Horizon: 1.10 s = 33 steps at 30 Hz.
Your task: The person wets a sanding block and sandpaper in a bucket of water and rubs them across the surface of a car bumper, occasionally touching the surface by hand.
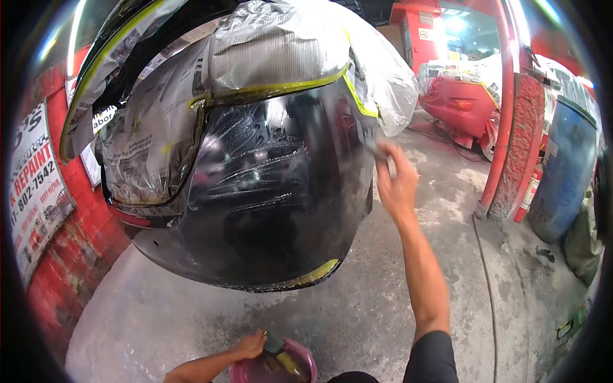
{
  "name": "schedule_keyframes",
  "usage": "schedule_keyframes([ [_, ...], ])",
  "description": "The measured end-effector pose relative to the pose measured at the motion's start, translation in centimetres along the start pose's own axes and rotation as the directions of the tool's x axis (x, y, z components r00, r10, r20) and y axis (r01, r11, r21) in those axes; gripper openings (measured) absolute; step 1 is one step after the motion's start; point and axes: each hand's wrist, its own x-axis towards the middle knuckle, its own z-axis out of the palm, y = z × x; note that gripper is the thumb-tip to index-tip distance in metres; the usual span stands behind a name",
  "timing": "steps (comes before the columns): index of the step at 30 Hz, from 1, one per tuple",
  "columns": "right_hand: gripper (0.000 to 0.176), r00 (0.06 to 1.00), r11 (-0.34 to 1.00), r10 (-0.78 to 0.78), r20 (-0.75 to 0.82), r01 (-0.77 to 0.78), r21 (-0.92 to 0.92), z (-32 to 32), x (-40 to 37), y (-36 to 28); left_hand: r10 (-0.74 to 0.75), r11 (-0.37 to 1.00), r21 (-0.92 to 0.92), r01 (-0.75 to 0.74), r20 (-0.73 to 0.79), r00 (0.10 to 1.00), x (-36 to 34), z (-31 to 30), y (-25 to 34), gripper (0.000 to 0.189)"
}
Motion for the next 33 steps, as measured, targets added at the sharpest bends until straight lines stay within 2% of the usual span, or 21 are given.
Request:
schedule_keyframes([
  [2, 0.027, 0.981, 0.987, -0.162, -0.107, 0.161, -0.022, 4.5, 6.3, 2.0, 0.063, 0.998, 0.019, -0.063, -0.033, 0.997, 0.1, 1.1, -1.0, 0.036],
  [4, 0.031, 0.968, 0.969, -0.23, -0.097, 0.218, -0.113, 8.3, 10.6, 3.5, 0.119, 0.992, 0.039, -0.117, -0.053, 0.992, 0.8, 1.2, -1.9, 0.033],
  [6, 0.036, 0.964, 0.971, -0.233, -0.126, 0.224, -0.086, 10.4, 12.5, 4.3, 0.257, 0.966, 0.049, -0.255, -0.027, 0.966, 1.0, 1.3, -3.3, 0.03],
  [8, 0.039, 0.991, 0.985, -0.132, -0.029, 0.135, 0.106, 10.4, 11.9, 5.1, 0.203, 0.975, 0.092, -0.203, 0.005, 0.979, 1.0, 0.7, -2.8, 0.03],
  [9, 0.042, 0.968, 0.967, -0.252, 0.01, 0.252, 0.032, 10.5, 11.0, 6.0, 0.176, 0.974, 0.144, -0.176, 0.01, 0.984, 1.1, 0.7, -2.6, 0.03],
  [10, 0.042, 0.975, 0.976, -0.219, 0.036, 0.218, 0.019, 10.0, 9.3, 6.0, 0.169, 0.975, 0.134, -0.175, 0.052, 0.984, 1.5, 0.9, -3.0, 0.03],
  [12, 0.05, 0.984, 0.985, -0.169, 0.06, 0.167, 0.044, 8.4, 4.6, 5.3, 0.252, 0.953, 0.192, -0.235, -0.068, 0.965, 1.6, 2.1, -4.0, 0.032],
  [13, 0.048, 0.988, 0.988, -0.15, 0.034, 0.149, 0.041, 8.1, 1.2, 6.0, 0.247, 0.953, 0.191, -0.235, -0.042, 0.968, 1.7, 2.8, -4.4, 0.032],
  [16, 0.057, 1.0, 1.0, -0.015, 0.014, 0.015, -0.015, 6.5, -11.7, 4.5, 0.223, 0.959, 0.198, -0.204, -0.08, 0.971, 2.0, 2.6, -5.2, 0.032],
  [17, 0.064, 0.999, 0.998, 0.016, -0.038, -0.014, 0.069, 6.4, -16.6, 3.8, 0.263, 0.954, 0.179, -0.242, -0.106, 0.959, 1.9, 2.7, -4.8, 0.033],
  [18, 0.065, 0.986, 0.986, 0.168, 0.016, -0.168, -0.023, 6.2, -22.0, 2.9, 0.301, 0.946, 0.166, -0.278, -0.134, 0.944, 1.9, 2.6, -4.6, 0.034],
  [20, 0.06, 0.956, 0.955, 0.288, 0.061, -0.282, -0.09, 5.6, -31.6, 3.4, 0.337, 0.935, 0.174, -0.309, -0.166, 0.927, 1.6, 3.3, -5.5, 0.034],
  [21, 0.058, 0.925, 0.926, 0.372, 0.072, -0.365, -0.094, 5.2, -33.4, 3.7, 0.385, 0.919, 0.177, -0.352, -0.207, 0.9, 2.1, 3.3, -5.7, 0.034],
  [22, 0.058, 0.923, 0.924, 0.38, 0.056, -0.376, -0.075, 4.5, -33.1, 4.3, 0.379, 0.919, 0.2, -0.34, -0.207, 0.902, 2.0, 3.2, -5.5, 0.034],
  [24, 0.054, 0.938, 0.955, 0.295, 0.184, -0.283, -0.088, 2.8, -31.4, 4.5, 0.165, 0.957, 0.249, -0.147, -0.054, 0.985, 1.4, 2.7, -4.4, 0.034],
  [25, 0.054, 0.948, 0.957, 0.289, 0.133, -0.284, -0.058, 2.0, -30.3, 4.9, 0.083, 0.947, 0.311, -0.076, -0.01, 0.997, 1.6, 3.8, -6.1, 0.034],
  [26, 0.053, 0.948, 0.974, 0.223, 0.227, -0.206, -0.096, 0.9, -29.6, 5.1, 0.0, 0.928, 0.372, -0.008, 0.021, 1.0, 2.5, 4.5, -7.8, 0.036],
  [27, 0.051, 0.93, 0.984, 0.154, 0.333, -0.116, -0.132, -0.1, -28.7, 5.6, 0.056, 0.956, 0.29, -0.047, -0.022, 0.998, 2.2, 3.2, -6.1, 0.035],
  [28, 0.051, 0.942, 0.989, 0.131, 0.309, -0.1, -0.113, -0.5, -27.4, 6.5, 0.109, 0.977, 0.193, -0.094, -0.067, 0.992, 1.1, 2.5, -3.9, 0.035],
  [30, 0.052, 0.984, 0.973, 0.151, 0.095, -0.131, -0.191, -0.9, -23.9, 7.4, 0.159, 0.972, 0.195, -0.132, -0.128, 0.979, 1.4, 2.4, -3.7, 0.036],
  [33, 0.057, 0.997, 0.991, 0.025, -0.074, -0.035, -0.13, -1.0, -14.3, 7.4, 0.221, 0.962, 0.195, -0.19, -0.15, 0.964, 1.1, 3.1, -4.4, 0.037],
])
